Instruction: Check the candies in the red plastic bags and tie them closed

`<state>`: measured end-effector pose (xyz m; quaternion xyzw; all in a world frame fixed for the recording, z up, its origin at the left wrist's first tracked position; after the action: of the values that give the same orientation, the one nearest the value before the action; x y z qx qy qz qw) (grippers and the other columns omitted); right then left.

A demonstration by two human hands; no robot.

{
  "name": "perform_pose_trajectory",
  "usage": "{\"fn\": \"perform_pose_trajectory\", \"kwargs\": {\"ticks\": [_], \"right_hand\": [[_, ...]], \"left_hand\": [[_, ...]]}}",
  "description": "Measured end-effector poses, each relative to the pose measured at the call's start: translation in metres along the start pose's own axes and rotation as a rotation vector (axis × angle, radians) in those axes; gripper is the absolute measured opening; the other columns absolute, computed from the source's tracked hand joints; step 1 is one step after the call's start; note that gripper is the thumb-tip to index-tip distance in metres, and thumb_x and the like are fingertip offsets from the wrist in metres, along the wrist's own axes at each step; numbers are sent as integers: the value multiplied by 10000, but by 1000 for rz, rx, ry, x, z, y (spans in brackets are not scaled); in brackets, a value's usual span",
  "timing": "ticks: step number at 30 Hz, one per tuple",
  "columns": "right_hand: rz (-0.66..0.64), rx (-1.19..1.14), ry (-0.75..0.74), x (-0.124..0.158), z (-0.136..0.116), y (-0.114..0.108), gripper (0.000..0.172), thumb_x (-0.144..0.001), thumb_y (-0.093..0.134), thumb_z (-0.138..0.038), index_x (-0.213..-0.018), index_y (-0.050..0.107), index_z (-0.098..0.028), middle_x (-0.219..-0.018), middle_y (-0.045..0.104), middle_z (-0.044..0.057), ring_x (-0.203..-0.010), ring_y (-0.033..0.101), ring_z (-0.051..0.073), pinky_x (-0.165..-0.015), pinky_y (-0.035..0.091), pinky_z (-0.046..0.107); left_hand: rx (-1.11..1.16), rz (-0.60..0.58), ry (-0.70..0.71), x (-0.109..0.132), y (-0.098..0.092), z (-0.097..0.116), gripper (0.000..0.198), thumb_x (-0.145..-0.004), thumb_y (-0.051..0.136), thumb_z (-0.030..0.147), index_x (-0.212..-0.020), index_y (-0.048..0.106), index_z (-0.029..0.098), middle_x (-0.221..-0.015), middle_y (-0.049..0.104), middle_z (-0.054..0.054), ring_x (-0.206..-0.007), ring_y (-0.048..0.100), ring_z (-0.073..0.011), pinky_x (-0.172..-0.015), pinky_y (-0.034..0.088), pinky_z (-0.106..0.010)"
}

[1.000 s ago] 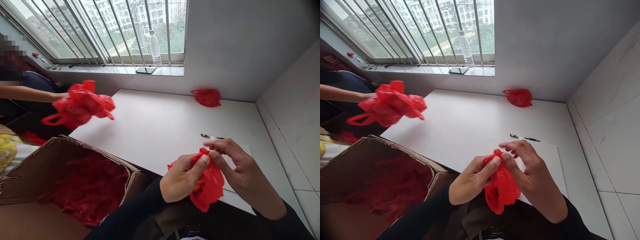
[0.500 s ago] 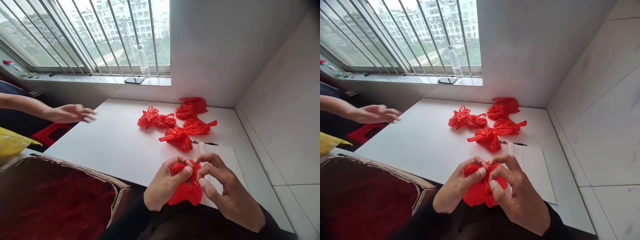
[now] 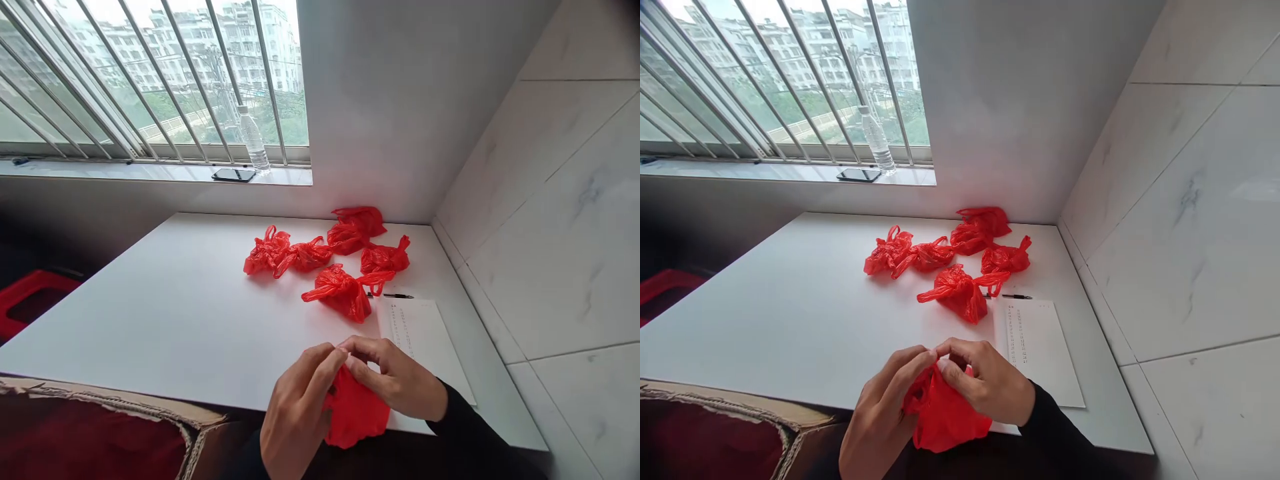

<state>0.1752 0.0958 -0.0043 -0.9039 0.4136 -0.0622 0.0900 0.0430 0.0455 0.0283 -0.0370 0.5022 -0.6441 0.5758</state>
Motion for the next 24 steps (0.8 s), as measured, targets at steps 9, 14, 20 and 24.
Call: {"fn": "perform_pose_trajectory", "kwargs": {"ticks": [9, 14, 20, 24], "right_hand": [[272, 157, -54, 7, -3, -19, 148, -1001, 552, -368, -968, 601, -233, -1077, 637, 38, -1040, 584, 196, -876, 461, 317], [315, 208, 153, 39, 41, -53, 270, -996, 541, -470, -875, 573, -231, -822, 570, -7, -760, 525, 161, -678, 415, 290], [380, 124, 223, 58, 76, -65, 304, -1004, 489, -532, -906, 541, -249, -923, 602, 11, -869, 574, 180, -818, 481, 310], [322, 23, 185, 49, 64, -23, 255, -1014, 456, -523, -1024, 537, -281, -1396, 578, 48, -1355, 492, 229, -1148, 383, 383]], "left_hand": [[-163, 11, 158, 0, -14, -2, 263, -930, 626, 47, -1180, 611, 126, -1040, 712, -94, -1013, 625, -199, -884, 504, -307], [-248, -90, -78, 45, -38, -45, 146, -987, 550, 153, -852, 576, 201, -753, 597, -4, -672, 554, -146, -643, 416, -289], [290, -44, -985, 92, -36, -103, 401, -972, 456, 569, -771, 475, 222, -678, 526, 17, -601, 535, -149, -600, 457, -283], [825, 0, -1221, 83, 26, -73, 537, -920, 407, 671, -1185, 466, 207, -998, 600, -84, -875, 634, -233, -603, 548, -324]]}}
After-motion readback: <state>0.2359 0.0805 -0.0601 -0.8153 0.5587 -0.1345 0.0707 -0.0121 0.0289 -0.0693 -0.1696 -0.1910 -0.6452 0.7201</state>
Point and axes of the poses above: each hand's wrist, its own x-axis away from the middle knuckle, its own y-axis out of the palm, z = x × y, the point moved 7 cm from there along -x, towards the middle knuckle
